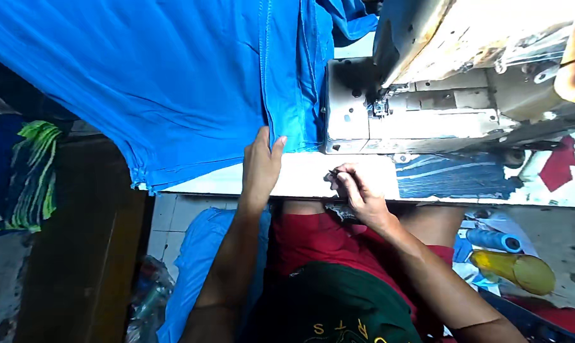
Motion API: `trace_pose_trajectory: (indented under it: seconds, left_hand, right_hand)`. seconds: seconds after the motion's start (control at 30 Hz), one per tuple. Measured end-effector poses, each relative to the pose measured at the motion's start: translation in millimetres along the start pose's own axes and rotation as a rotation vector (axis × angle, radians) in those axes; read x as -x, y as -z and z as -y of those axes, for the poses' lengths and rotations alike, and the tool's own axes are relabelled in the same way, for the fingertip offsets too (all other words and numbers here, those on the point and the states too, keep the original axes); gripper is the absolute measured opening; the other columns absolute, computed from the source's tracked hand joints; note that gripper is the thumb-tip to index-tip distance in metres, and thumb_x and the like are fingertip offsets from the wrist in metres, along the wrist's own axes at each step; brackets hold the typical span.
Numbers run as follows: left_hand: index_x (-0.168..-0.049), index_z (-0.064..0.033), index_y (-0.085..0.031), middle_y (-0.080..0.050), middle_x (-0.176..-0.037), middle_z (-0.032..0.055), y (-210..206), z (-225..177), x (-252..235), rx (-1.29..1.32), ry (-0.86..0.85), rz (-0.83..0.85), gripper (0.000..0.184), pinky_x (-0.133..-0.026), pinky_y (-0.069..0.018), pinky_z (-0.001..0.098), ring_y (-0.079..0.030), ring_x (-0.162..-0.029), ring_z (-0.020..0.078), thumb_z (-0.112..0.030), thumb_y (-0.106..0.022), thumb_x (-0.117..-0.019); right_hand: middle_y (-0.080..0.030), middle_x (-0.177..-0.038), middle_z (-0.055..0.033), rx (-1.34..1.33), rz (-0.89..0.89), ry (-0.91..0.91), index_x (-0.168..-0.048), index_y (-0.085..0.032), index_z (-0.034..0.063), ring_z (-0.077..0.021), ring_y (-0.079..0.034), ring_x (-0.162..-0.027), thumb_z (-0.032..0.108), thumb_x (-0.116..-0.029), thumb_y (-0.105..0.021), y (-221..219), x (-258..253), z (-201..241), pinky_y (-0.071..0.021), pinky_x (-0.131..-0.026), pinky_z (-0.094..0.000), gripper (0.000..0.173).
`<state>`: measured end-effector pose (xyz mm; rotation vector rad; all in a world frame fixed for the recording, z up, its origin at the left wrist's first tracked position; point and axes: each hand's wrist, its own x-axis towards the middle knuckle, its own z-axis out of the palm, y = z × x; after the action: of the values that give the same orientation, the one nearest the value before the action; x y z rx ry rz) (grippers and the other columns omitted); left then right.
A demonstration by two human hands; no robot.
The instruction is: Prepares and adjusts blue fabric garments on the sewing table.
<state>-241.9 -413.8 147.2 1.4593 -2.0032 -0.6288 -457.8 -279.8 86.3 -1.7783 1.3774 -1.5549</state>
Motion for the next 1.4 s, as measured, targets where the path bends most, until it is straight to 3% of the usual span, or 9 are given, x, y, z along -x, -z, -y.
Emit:
trace_pose_trajectory:
  seconds: [0.13,0.27,0.47,0.6,0.73,1.03,1.17,1.3,1.4]
  left_hand:
    - [-0.098,-0.0130,-0.059,-0.052,-0.063,0.0039,-17,-19,40,-0.063,-0.002,-0.094,0.040,-0.043,-0.0429,0.0417,-0.049,-0.048,0.0208,-0.052,-0.065,-0.0981]
    - [-0.124,-0.0116,-0.058,-0.055,-0.124,0.0109,-31,-38,40,-0.092,-0.190,-0.337,0.047,-0.067,-0.0551,0.0379,-0.061,-0.091,0.0217,-0.039,-0.079,-0.0908]
    - [-0.145,-0.0110,-0.056,-0.056,-0.146,0.0102,-53,-32,26,-0.131,-0.371,0.012,0.044,-0.094,-0.0574,0.0423,-0.064,-0.118,0.0245,-0.025,-0.061,-0.1039]
    - [-0.113,-0.0137,-0.076,-0.069,-0.116,0.0054,-42,13,22,-0.113,-0.473,0.008,0.020,-0.094,-0.0556,0.0388,-0.065,-0.111,0.0203,-0.011,-0.059,-0.1023]
    - [-0.109,-0.0062,-0.075,-0.069,-0.114,0.0087,-16,42,42,-0.061,-0.523,0.007,0.018,-0.096,-0.0561,0.0362,-0.066,-0.109,0.0193,-0.010,-0.061,-0.1007]
    - [-0.106,-0.0095,-0.079,-0.070,-0.107,0.0063,-27,34,87,0.024,-0.497,-0.063,0.015,-0.091,-0.0574,0.0319,-0.067,-0.103,0.0157,-0.009,-0.067,-0.0971]
    - [-0.106,-0.0064,-0.078,-0.072,-0.109,0.0064,4,26,75,0.105,-0.430,-0.155,0.017,-0.072,-0.0603,0.0259,-0.069,-0.086,0.0098,-0.018,-0.070,-0.0968]
    - [-0.141,-0.0072,-0.051,-0.062,-0.122,0.0139,30,28,46,0.025,-0.052,-0.247,0.052,-0.075,-0.0564,0.0388,-0.064,-0.092,0.0219,-0.042,-0.060,-0.1029]
    - [-0.128,-0.0012,-0.058,-0.067,-0.097,0.0160,20,24,28,-0.079,0.102,-0.067,0.058,-0.076,-0.0558,0.0571,-0.066,-0.084,0.0324,-0.048,-0.068,-0.0965]
  right_hand:
    - [-0.070,-0.087,-0.0020,-0.078,-0.020,-0.119,-0.114,-0.065,0.0043,-0.0115,-0.066,-0.070,0.014,-0.1087,-0.049,7,-2,3,-0.0600,-0.064,-0.0306,0.019]
    - [-0.070,-0.085,-0.0063,-0.215,-0.008,-0.233,-0.118,-0.062,0.0038,-0.0159,-0.064,-0.064,0.017,-0.1097,-0.047,10,-11,4,-0.0579,-0.057,-0.0317,0.021]
    - [-0.070,-0.087,-0.0060,-0.207,0.014,-0.277,-0.124,-0.065,0.0056,-0.0163,-0.067,-0.069,0.017,-0.1067,-0.054,11,-11,6,-0.0599,-0.062,-0.0321,0.023]
    - [-0.071,-0.094,-0.0056,-0.219,0.006,-0.279,-0.118,-0.068,0.0054,-0.0141,-0.067,-0.071,0.015,-0.0996,-0.066,16,-14,6,-0.0600,-0.062,-0.0308,0.021]
    - [-0.069,-0.083,-0.0021,-0.216,0.058,-0.332,-0.104,-0.073,0.0087,-0.0110,-0.059,-0.060,0.016,-0.0944,-0.075,11,-22,14,-0.0519,-0.053,-0.0270,0.012]
    - [-0.067,-0.080,-0.0031,0.101,0.037,-0.448,-0.118,-0.071,0.0115,-0.0146,-0.060,-0.061,0.047,-0.0903,-0.077,-56,-53,37,-0.0522,-0.054,-0.0366,0.046]
    - [-0.057,-0.061,-0.0023,0.262,0.055,-0.426,-0.077,-0.064,0.0123,-0.0170,-0.054,-0.050,0.022,-0.0887,-0.075,-68,-70,35,-0.0432,-0.046,-0.0398,0.018]
    - [-0.058,-0.059,-0.0020,0.193,0.087,-0.493,-0.073,-0.063,0.0149,-0.0174,-0.053,-0.047,0.023,-0.0905,-0.073,-61,-67,31,-0.0420,-0.042,-0.0403,0.022]
    - [-0.059,-0.059,-0.0020,0.177,0.093,-0.497,-0.073,-0.064,0.0143,-0.0171,-0.054,-0.048,0.023,-0.0906,-0.073,-58,-67,30,-0.0435,-0.044,-0.0410,0.022]
